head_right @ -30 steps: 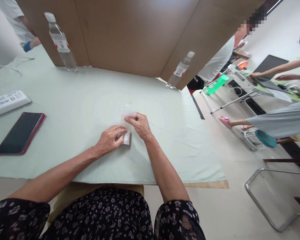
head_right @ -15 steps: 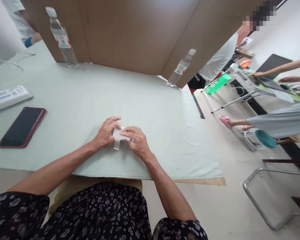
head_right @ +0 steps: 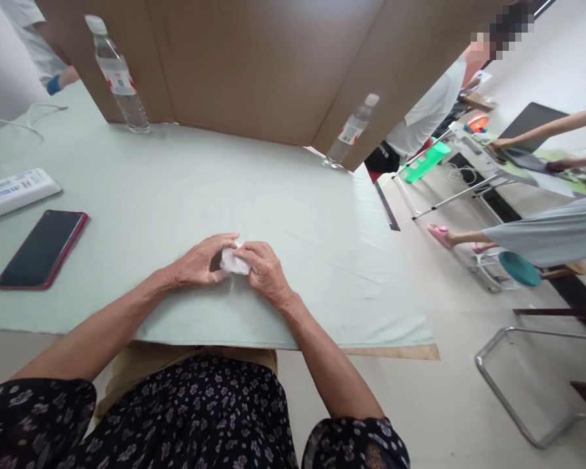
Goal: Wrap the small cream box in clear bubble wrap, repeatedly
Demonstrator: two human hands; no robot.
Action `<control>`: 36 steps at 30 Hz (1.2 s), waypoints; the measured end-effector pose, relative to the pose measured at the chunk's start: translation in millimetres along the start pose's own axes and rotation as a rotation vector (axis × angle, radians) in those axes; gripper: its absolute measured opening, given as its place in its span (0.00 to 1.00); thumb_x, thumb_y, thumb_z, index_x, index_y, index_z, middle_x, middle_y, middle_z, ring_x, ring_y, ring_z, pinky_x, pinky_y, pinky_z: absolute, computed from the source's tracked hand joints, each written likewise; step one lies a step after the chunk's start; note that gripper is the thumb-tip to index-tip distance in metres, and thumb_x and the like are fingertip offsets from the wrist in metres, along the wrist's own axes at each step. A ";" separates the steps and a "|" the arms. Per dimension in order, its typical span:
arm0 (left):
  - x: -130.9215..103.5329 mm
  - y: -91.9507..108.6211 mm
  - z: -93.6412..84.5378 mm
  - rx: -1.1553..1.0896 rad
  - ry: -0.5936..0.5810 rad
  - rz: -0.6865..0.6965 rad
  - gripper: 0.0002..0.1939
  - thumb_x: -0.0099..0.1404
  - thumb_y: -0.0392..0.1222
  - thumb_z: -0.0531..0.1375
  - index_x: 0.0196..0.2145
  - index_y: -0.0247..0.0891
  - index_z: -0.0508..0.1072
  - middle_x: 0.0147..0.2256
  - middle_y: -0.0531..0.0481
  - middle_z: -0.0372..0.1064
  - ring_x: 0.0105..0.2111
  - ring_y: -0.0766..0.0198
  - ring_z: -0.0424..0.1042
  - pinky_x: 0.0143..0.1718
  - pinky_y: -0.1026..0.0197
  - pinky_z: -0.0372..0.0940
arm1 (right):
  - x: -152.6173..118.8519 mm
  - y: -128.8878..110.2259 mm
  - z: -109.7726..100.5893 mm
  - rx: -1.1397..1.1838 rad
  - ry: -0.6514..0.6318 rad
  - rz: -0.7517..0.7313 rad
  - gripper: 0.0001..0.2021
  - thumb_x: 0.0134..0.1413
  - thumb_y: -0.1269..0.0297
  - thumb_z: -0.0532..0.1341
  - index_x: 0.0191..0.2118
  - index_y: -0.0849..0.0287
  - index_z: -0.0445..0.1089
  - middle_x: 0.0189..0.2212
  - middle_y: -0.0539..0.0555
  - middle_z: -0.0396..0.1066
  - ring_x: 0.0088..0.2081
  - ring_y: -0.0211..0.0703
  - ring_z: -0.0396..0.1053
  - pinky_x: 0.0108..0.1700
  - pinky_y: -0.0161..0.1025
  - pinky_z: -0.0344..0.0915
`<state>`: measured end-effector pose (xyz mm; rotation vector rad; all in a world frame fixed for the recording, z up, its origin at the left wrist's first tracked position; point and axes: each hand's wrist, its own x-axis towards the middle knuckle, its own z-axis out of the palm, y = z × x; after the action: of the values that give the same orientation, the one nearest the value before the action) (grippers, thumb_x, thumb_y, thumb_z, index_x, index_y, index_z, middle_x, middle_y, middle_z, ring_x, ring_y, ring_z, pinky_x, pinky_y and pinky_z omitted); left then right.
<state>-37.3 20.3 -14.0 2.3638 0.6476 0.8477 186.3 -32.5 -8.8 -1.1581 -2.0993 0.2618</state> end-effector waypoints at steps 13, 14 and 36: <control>13.9 13.8 -12.5 -0.581 -0.057 -0.548 0.26 0.57 0.49 0.65 0.51 0.32 0.74 0.39 0.45 0.75 0.32 0.65 0.71 0.30 0.64 0.66 | 34.0 12.7 -11.2 0.742 -0.167 0.465 0.19 0.55 0.46 0.67 0.44 0.56 0.80 0.40 0.54 0.78 0.43 0.47 0.74 0.47 0.42 0.69; 14.3 14.9 -14.5 -0.636 -0.077 -0.596 0.27 0.57 0.50 0.65 0.51 0.32 0.74 0.39 0.45 0.74 0.29 0.66 0.69 0.26 0.65 0.64 | 31.1 10.1 -12.1 0.802 -0.186 0.495 0.22 0.53 0.45 0.68 0.46 0.56 0.79 0.41 0.54 0.78 0.43 0.47 0.75 0.48 0.43 0.69; 16.4 18.7 -7.2 -1.075 0.082 -0.801 0.24 0.50 0.45 0.72 0.43 0.31 0.75 0.33 0.48 0.76 0.31 0.64 0.74 0.37 0.62 0.67 | 13.7 -5.3 13.1 0.859 -0.060 0.611 0.28 0.45 0.44 0.73 0.49 0.56 0.75 0.36 0.53 0.78 0.38 0.47 0.75 0.42 0.43 0.71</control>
<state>-26.3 18.5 9.3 0.9826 0.8008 0.6519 169.3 -22.6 -9.0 -1.1814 -1.3428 1.3359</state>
